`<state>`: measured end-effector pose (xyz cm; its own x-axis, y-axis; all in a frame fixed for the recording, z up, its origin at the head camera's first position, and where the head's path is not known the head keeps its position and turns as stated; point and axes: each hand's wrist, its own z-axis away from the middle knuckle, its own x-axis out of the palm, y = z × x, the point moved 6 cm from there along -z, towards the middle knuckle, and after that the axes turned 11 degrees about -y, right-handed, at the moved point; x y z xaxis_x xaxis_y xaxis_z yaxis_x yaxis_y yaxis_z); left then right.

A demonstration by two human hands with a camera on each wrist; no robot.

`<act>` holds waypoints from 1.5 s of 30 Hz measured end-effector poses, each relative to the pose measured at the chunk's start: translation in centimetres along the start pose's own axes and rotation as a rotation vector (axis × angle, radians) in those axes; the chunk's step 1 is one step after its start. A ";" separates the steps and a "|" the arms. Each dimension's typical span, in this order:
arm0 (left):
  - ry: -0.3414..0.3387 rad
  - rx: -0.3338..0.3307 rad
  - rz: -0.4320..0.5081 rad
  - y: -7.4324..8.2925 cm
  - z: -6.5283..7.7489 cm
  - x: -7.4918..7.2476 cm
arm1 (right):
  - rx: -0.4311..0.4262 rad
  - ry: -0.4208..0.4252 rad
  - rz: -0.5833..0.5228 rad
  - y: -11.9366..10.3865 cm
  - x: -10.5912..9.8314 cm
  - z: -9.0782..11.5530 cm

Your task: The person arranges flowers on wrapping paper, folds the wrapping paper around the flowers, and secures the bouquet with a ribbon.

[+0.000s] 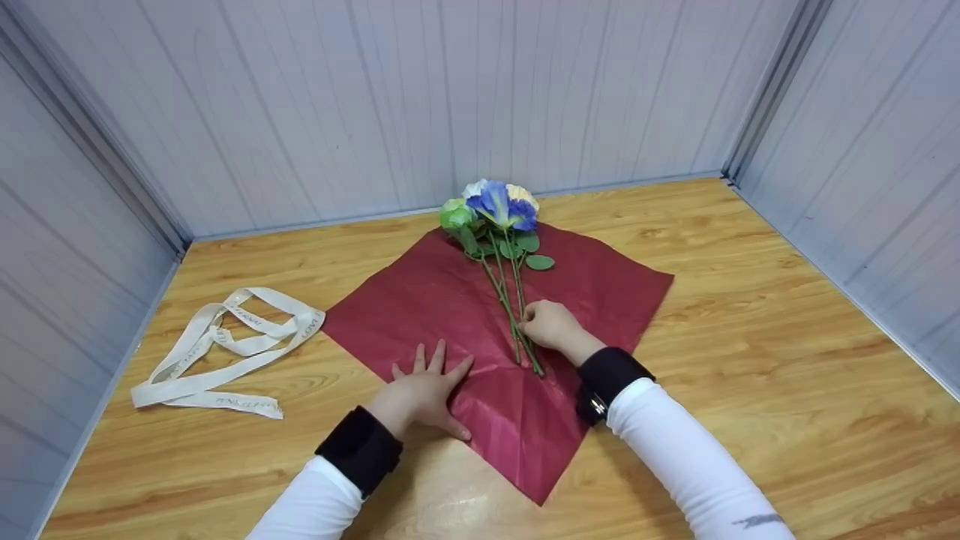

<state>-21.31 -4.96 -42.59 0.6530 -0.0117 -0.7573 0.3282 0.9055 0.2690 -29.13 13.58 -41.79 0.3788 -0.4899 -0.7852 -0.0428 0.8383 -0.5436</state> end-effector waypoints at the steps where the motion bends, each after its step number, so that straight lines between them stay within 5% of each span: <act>1: -0.002 -0.001 0.001 0.0 0.0 0.0 | -0.004 0.004 -0.004 0.1 0.0 0.1; 13: -0.010 0.002 0.005 0.0 -0.1 0.0 | -0.087 -0.004 0.001 1.9 -1.6 2.1; 20: -0.009 0.006 0.001 0.0 -0.1 0.0 | -0.128 -0.095 -0.033 3.6 -1.7 2.7; 35: -0.017 -0.012 -0.027 0.1 0.0 0.1 | -0.404 -0.332 -0.041 4.6 -1.0 5.6; 45: -0.015 -0.005 -0.028 0.0 0.0 0.1 | -0.517 -0.466 0.121 4.9 -0.2 7.8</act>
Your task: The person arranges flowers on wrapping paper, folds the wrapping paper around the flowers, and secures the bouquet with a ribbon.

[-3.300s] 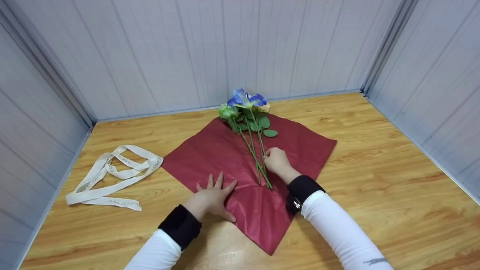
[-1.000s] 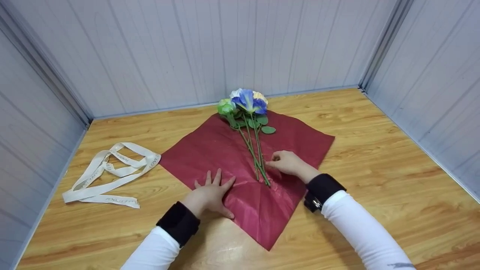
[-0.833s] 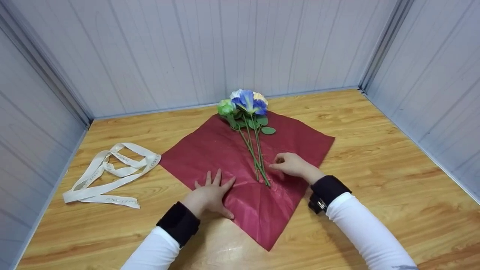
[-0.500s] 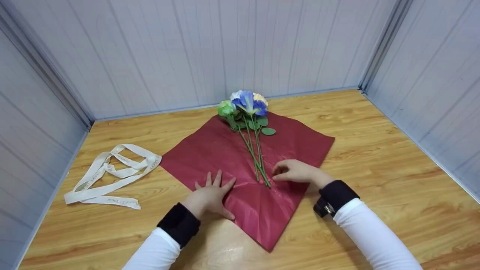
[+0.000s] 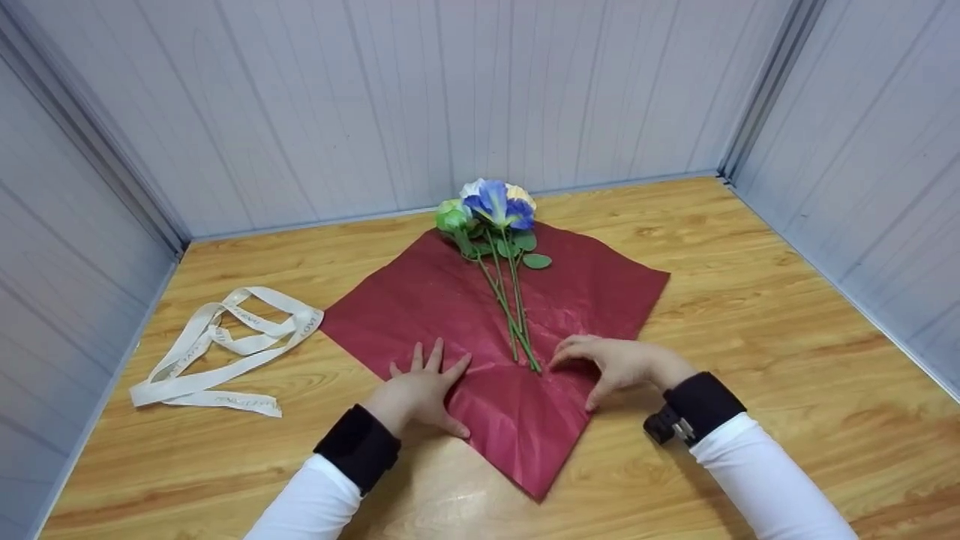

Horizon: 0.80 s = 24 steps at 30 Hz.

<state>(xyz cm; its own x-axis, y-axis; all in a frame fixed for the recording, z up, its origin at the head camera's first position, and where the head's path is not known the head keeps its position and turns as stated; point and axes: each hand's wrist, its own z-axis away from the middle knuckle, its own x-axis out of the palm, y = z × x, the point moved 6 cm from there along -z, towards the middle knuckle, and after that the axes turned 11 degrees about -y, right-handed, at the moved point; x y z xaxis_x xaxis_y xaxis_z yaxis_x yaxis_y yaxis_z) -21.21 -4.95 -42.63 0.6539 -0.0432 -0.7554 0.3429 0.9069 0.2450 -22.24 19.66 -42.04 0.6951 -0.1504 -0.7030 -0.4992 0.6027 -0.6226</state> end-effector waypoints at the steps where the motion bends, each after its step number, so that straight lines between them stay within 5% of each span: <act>1: 0.002 0.003 -0.001 0.0 0.0 0.0 | -0.006 -0.015 0.019 -0.1 0.2 0.2; 9: -0.005 0.020 0.015 -0.2 0.3 0.0 | 0.047 -0.085 0.100 -0.7 1.5 1.0; 20: 0.015 0.066 -0.019 -0.1 0.8 0.1 | -0.017 0.109 0.290 -2.0 1.2 0.6; 24: 0.013 0.092 -0.009 0.0 0.8 0.0 | -0.048 0.148 0.254 -1.9 1.0 0.7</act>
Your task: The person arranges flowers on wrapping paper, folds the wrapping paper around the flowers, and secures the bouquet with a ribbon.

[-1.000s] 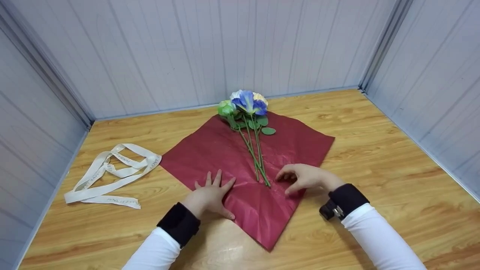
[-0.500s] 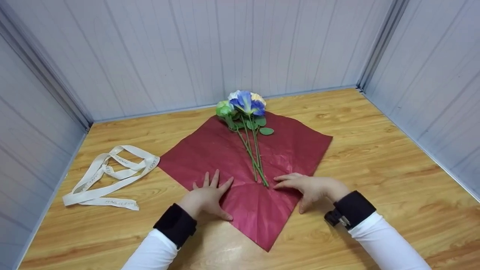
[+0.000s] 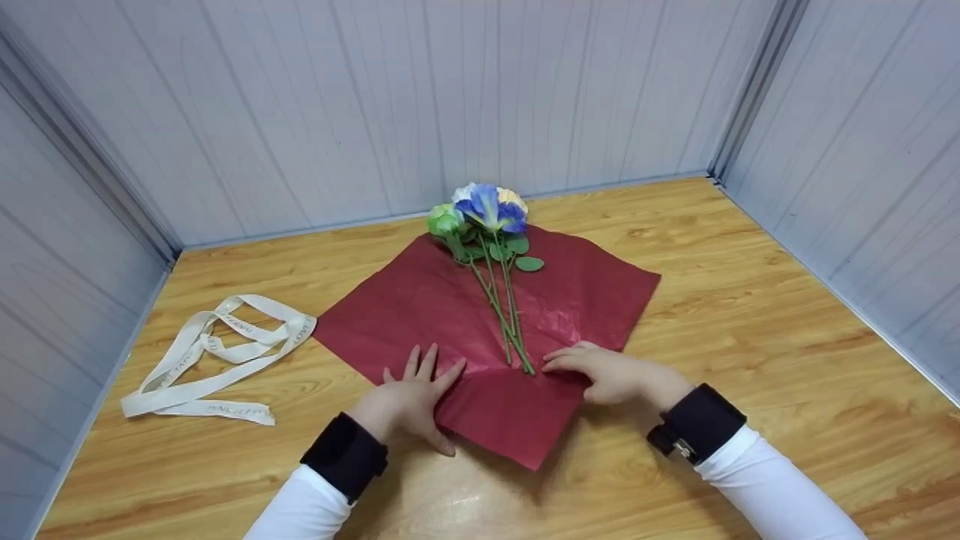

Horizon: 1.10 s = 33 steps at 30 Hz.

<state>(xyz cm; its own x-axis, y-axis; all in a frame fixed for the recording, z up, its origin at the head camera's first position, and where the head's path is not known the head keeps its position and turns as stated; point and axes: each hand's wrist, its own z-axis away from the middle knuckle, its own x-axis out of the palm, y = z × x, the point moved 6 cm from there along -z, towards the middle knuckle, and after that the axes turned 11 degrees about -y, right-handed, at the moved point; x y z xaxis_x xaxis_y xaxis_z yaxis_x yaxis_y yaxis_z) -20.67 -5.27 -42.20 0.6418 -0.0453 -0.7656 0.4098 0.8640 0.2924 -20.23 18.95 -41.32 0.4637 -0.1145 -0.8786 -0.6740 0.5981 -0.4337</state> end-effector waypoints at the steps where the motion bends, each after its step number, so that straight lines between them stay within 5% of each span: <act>1: 0.000 0.005 0.004 0.0 0.0 0.0 | 0.002 0.007 -0.017 0.1 0.0 0.0; 19: 0.135 0.141 0.126 -0.8 -0.1 -0.9 | 0.079 0.034 -0.165 1.6 -0.5 0.5; 26: 0.285 0.250 0.195 -1.5 0.2 -1.9 | 0.119 0.073 -0.221 3.0 -0.7 0.9; 33: 0.404 0.186 0.183 -2.2 0.5 -2.5 | 0.218 0.170 -0.301 4.4 -1.3 1.1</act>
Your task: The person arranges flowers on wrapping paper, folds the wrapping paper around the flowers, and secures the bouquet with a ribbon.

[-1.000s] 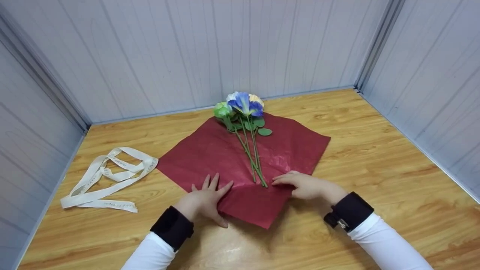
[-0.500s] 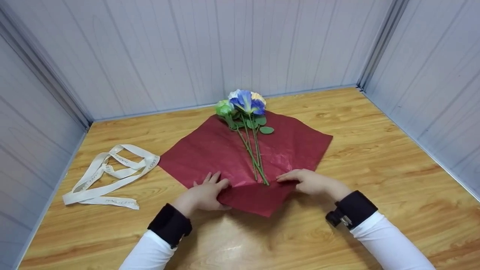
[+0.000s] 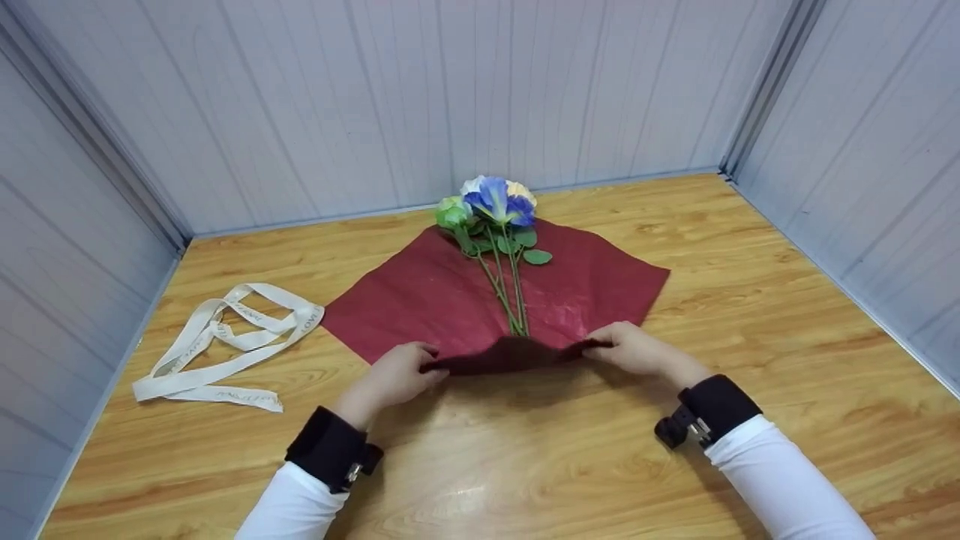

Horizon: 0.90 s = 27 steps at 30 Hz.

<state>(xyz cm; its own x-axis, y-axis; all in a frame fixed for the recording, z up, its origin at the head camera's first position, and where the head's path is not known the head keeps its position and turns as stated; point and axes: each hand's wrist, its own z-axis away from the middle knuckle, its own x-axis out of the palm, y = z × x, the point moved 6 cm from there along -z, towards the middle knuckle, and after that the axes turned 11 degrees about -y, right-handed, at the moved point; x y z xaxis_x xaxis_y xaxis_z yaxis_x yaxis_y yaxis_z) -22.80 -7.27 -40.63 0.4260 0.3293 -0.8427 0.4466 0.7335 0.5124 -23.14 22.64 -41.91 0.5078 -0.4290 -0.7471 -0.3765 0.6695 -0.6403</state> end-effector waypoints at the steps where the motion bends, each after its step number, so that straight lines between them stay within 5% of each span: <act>1: 0.022 -0.021 -0.007 -0.1 0.0 -0.1 | 0.016 0.012 -0.010 0.1 -0.1 0.0; 5: 0.077 -0.120 -0.011 -0.7 0.1 -0.4 | 0.057 0.051 -0.026 0.4 -0.4 -0.1; 13: 0.014 -0.258 0.015 -1.5 0.5 -0.1 | 0.127 0.089 -0.033 0.7 -0.4 -0.3; 19: 0.000 -0.283 -0.089 -0.8 0.5 0.3 | 0.156 0.092 -0.006 0.8 -0.5 -0.2; 27: 0.076 -0.330 -0.248 0.1 0.3 0.3 | 0.193 0.136 0.094 0.8 -0.5 -0.7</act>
<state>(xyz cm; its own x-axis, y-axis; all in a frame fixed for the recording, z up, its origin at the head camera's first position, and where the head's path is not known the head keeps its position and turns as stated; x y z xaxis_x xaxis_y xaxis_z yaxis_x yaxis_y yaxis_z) -22.39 -7.34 -40.77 0.2723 0.1526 -0.9500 0.2474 0.9430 0.2224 -24.22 22.95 -42.13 0.3634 -0.4287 -0.8271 -0.2555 0.8079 -0.5311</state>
